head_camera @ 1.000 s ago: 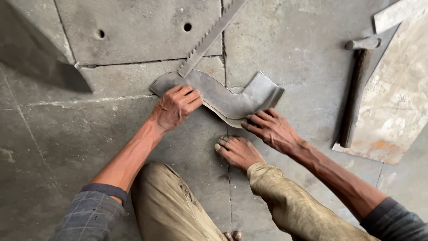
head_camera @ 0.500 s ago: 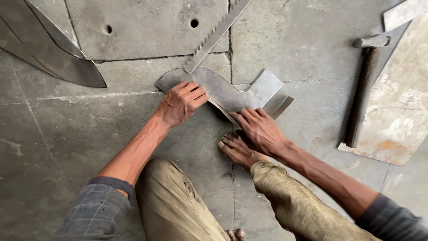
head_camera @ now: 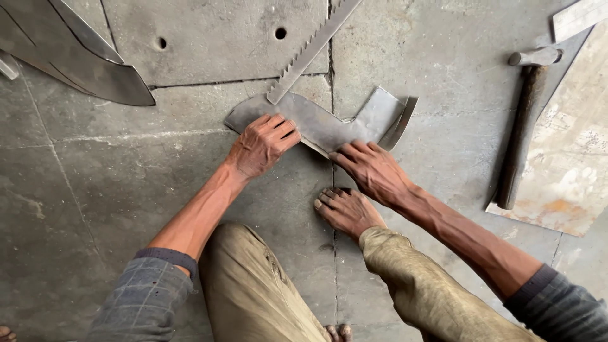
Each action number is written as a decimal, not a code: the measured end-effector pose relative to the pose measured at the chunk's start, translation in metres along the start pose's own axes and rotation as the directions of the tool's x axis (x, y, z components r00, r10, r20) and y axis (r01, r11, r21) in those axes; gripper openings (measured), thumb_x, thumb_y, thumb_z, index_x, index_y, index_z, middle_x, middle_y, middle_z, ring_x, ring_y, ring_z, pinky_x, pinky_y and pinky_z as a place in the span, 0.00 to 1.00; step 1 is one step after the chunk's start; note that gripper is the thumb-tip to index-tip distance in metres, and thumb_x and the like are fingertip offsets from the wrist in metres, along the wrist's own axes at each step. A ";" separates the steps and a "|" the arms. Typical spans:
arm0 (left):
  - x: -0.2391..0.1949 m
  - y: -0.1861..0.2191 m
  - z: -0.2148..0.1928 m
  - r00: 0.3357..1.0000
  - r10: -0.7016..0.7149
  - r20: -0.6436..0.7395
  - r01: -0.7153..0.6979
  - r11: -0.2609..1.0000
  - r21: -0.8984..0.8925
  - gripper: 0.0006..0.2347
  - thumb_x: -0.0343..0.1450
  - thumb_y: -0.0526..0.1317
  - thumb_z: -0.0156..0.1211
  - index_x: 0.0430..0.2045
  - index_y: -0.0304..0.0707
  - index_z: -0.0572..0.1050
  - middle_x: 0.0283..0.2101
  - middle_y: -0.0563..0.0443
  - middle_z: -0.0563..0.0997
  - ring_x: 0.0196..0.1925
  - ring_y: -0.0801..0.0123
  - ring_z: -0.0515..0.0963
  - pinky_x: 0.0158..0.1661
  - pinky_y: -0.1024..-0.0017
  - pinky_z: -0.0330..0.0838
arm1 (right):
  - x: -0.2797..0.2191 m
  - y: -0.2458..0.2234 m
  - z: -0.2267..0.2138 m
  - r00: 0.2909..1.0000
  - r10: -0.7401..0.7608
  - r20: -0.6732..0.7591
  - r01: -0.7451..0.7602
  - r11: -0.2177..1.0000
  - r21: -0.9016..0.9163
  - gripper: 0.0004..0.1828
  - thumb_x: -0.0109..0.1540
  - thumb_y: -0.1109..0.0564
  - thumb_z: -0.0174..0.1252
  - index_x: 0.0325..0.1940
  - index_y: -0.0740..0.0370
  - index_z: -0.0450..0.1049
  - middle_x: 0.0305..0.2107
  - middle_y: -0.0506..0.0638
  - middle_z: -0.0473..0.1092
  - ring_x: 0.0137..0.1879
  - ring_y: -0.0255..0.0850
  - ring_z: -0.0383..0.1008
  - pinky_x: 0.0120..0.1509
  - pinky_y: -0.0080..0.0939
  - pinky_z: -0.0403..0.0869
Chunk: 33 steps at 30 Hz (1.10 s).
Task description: The recorder is seen measuring, shaping, and fitting metal strips onto a curved metal base on the floor, using a hammer and collaborating with another person.
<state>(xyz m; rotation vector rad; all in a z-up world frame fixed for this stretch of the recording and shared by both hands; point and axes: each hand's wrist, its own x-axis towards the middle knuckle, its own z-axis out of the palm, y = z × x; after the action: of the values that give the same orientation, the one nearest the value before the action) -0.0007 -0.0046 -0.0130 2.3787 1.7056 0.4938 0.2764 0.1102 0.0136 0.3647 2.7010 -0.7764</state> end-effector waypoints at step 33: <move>0.045 0.035 0.013 0.968 0.240 0.071 -0.236 0.970 -0.057 0.05 0.72 0.38 0.57 0.27 0.47 0.78 0.31 0.60 0.77 0.37 0.72 0.77 0.32 0.73 0.70 | -0.018 0.064 -0.018 0.953 -0.220 0.208 0.261 0.945 -0.197 0.19 0.62 0.55 0.56 0.58 0.51 0.73 0.52 0.46 0.72 0.57 0.42 0.71 0.65 0.44 0.70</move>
<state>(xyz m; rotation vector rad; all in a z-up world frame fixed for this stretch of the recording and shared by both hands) 0.0484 0.0267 -0.0064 2.5451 1.3673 0.4635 0.3095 0.1694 0.0044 -0.0906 2.6481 -0.5285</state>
